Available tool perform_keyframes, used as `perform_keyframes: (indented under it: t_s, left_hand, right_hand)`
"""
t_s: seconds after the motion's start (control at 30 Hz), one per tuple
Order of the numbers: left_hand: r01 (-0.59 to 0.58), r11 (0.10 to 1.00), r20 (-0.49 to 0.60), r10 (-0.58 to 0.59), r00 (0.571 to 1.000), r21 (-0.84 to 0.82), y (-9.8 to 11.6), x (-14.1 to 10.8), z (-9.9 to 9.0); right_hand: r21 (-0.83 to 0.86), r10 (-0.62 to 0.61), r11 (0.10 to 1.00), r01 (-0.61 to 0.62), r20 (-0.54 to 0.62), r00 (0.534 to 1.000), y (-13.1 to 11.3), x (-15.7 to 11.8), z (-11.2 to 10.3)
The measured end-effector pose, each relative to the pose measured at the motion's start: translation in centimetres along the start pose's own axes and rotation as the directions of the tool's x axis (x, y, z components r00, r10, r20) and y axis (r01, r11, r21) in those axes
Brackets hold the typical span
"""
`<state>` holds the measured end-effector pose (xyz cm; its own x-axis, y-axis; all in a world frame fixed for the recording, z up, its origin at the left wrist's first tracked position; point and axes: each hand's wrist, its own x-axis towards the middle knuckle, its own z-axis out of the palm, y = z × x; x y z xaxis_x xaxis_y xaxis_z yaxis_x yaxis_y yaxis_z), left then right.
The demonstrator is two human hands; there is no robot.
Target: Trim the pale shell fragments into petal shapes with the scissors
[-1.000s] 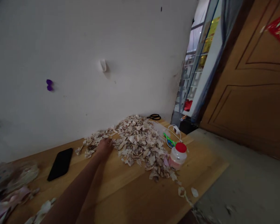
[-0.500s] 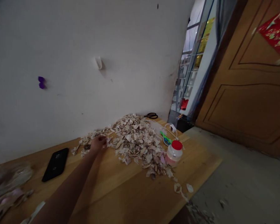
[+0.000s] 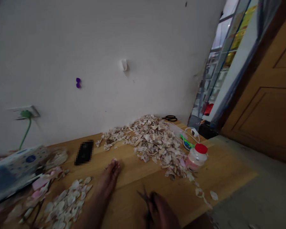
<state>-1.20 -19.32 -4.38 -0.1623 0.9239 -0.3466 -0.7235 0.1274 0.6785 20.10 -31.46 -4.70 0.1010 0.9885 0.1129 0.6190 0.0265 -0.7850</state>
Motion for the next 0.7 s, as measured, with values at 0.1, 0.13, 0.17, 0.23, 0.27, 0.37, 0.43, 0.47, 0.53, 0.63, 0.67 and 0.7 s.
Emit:
perform_keyframes:
  t_s: [0.1, 0.13, 0.17, 0.23, 0.27, 0.37, 0.43, 0.47, 0.53, 0.63, 0.67, 0.7]
  left_hand:
    - [-0.056, 0.998, 0.035, 0.057, 0.998, -0.019, -0.4, 0.0, 0.0]
    - [-0.078, 0.996, 0.041, 0.079, 0.996, -0.032, -0.5, 0.2, 0.0]
    - [-0.096, 0.994, 0.045, 0.098, 0.994, -0.048, -0.5, 0.3, -0.1]
    - [-0.124, 0.989, 0.056, 0.129, 0.99, -0.079, -0.6, 0.6, -0.3]
    - [-0.135, 0.987, 0.066, 0.141, 0.988, -0.089, -0.7, 0.8, -0.5]
    - [-0.149, 0.983, 0.078, 0.158, 0.984, -0.111, -0.9, 1.3, -0.8]
    - [-0.152, 0.981, 0.072, 0.162, 0.984, -0.123, -1.0, 1.6, -0.8]
    - [-0.155, 0.98, 0.069, 0.165, 0.984, -0.127, -1.0, 1.7, -0.8]
    - [-0.16, 0.979, 0.077, 0.171, 0.982, -0.126, -1.1, 1.9, -0.8]
    - [-0.15, 0.981, 0.084, 0.16, 0.984, -0.122, -1.2, 1.7, -0.6]
    - [-0.143, 0.983, 0.086, 0.154, 0.984, -0.119, -1.2, 1.7, -0.6]
    - [-0.136, 0.984, 0.092, 0.146, 0.985, -0.111, -1.2, 1.6, -0.5]
  right_hand:
    - [-0.076, -0.201, 0.975, 0.21, 0.114, 0.973, -3.1, 5.4, 3.5]
    - [-0.115, -0.218, 0.965, 0.234, 0.137, 0.966, -4.0, 7.0, 4.5]
    - [-0.142, -0.217, 0.96, 0.241, 0.166, 0.962, -4.7, 8.4, 5.4]
    - [-0.185, -0.203, 0.953, 0.24, 0.199, 0.959, -5.4, 10.2, 6.6]
    - [-0.202, -0.199, 0.949, 0.242, 0.21, 0.957, -5.4, 10.5, 6.9]
    - [-0.212, -0.213, 0.942, 0.26, 0.22, 0.952, -4.9, 10.5, 7.2]
    - [-0.194, -0.223, 0.943, 0.269, 0.231, 0.947, -4.6, 10.3, 7.0]
    - [-0.187, -0.223, 0.944, 0.27, 0.239, 0.945, -4.6, 10.2, 7.0]
    - [-0.193, -0.217, 0.944, 0.268, 0.252, 0.943, -4.6, 10.1, 6.9]
    - [-0.218, -0.209, 0.94, 0.261, 0.236, 0.949, -4.7, 10.2, 7.0]
    - [-0.221, -0.211, 0.94, 0.262, 0.229, 0.95, -4.7, 10.2, 7.1]
    - [-0.22, -0.213, 0.939, 0.263, 0.224, 0.951, -4.6, 10.3, 7.1]
